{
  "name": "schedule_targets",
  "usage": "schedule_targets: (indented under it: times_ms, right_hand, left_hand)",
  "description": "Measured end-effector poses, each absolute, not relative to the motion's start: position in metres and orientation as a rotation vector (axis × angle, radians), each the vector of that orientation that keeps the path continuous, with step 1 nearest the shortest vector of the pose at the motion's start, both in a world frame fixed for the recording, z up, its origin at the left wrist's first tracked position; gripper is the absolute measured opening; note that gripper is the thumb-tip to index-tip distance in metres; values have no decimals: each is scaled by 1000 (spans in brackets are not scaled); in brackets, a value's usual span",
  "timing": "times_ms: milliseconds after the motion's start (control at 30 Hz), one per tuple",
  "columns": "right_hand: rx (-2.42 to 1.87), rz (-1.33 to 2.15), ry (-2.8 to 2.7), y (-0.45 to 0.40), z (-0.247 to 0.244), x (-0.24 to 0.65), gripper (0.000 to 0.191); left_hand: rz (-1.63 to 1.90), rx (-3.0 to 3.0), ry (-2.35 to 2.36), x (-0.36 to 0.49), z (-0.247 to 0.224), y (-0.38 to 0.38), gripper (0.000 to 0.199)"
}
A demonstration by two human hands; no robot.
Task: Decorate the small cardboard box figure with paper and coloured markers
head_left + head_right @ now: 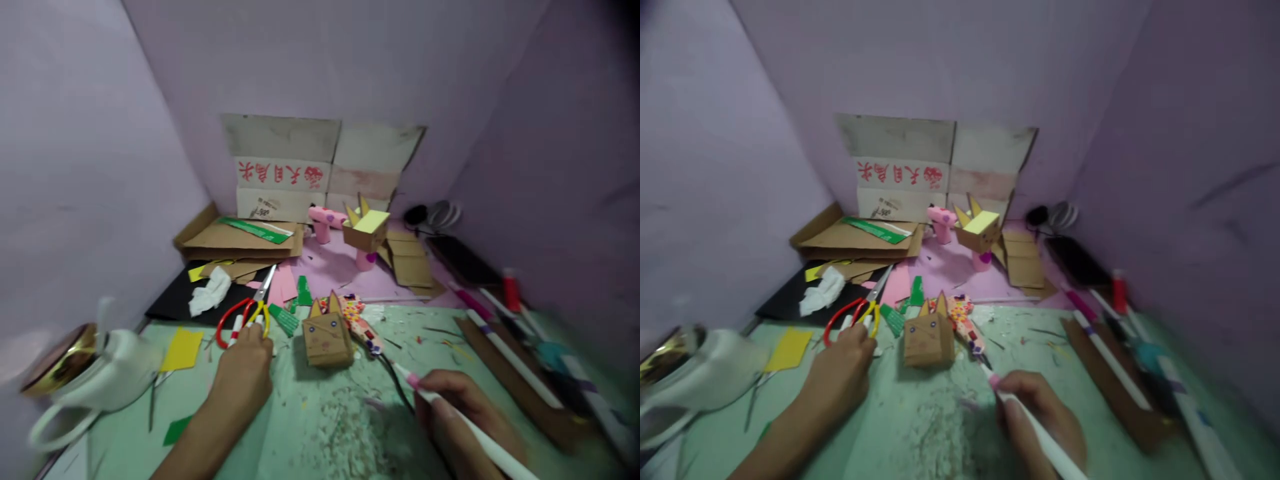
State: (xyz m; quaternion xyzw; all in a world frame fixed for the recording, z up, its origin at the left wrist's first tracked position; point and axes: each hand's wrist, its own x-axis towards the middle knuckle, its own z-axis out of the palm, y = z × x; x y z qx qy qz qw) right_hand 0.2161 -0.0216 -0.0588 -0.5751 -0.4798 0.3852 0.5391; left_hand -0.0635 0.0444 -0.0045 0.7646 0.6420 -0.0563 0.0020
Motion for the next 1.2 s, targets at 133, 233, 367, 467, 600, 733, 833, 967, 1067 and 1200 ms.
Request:
schedule_targets:
  times_ms: [133, 233, 367, 467, 600, 733, 833, 967, 1067, 1200]
  right_hand:
    - [-1182, 1161, -851, -18, -31, 187, 38]
    - [-1032, 1396, -741, -21, -29, 181, 40]
    - [-976, 1525, -780, -29, -27, 177, 38]
    - [-1043, 1510, -847, -32, -26, 176, 39]
    - [-1142, 1426, -1011, -32, -31, 176, 40]
    - [-1179, 1363, -1104, -34, -37, 177, 37]
    - [-1114, 1410, -1089, -34, -36, 177, 37]
    - [-959, 1618, -957, -30, -32, 175, 40]
    - [-835, 1772, -814, -27, -33, 174, 40]
    - [-782, 1788, -805, -29, -40, 169, 39]
  left_hand:
    - [275, 2667, 1855, -66, -7, 34, 24]
    - [816, 2749, 1444, -57, 0, 13, 19]
    - [714, 2604, 1145, -40, 3, -7, 20]
    - [690, 2551, 1120, -33, -2, -9, 21]
    - [749, 2564, 1078, -33, -9, -8, 24]
    - [785, 2504, 1046, -30, -8, -9, 22]
    - [812, 2402, 1013, -28, -5, -9, 21]
    - [835, 2304, 988, -26, -5, -9, 16]
    - [961, 2324, 994, -24, -8, -10, 15]
    - [992, 2325, 1108, -18, -13, -13, 20]
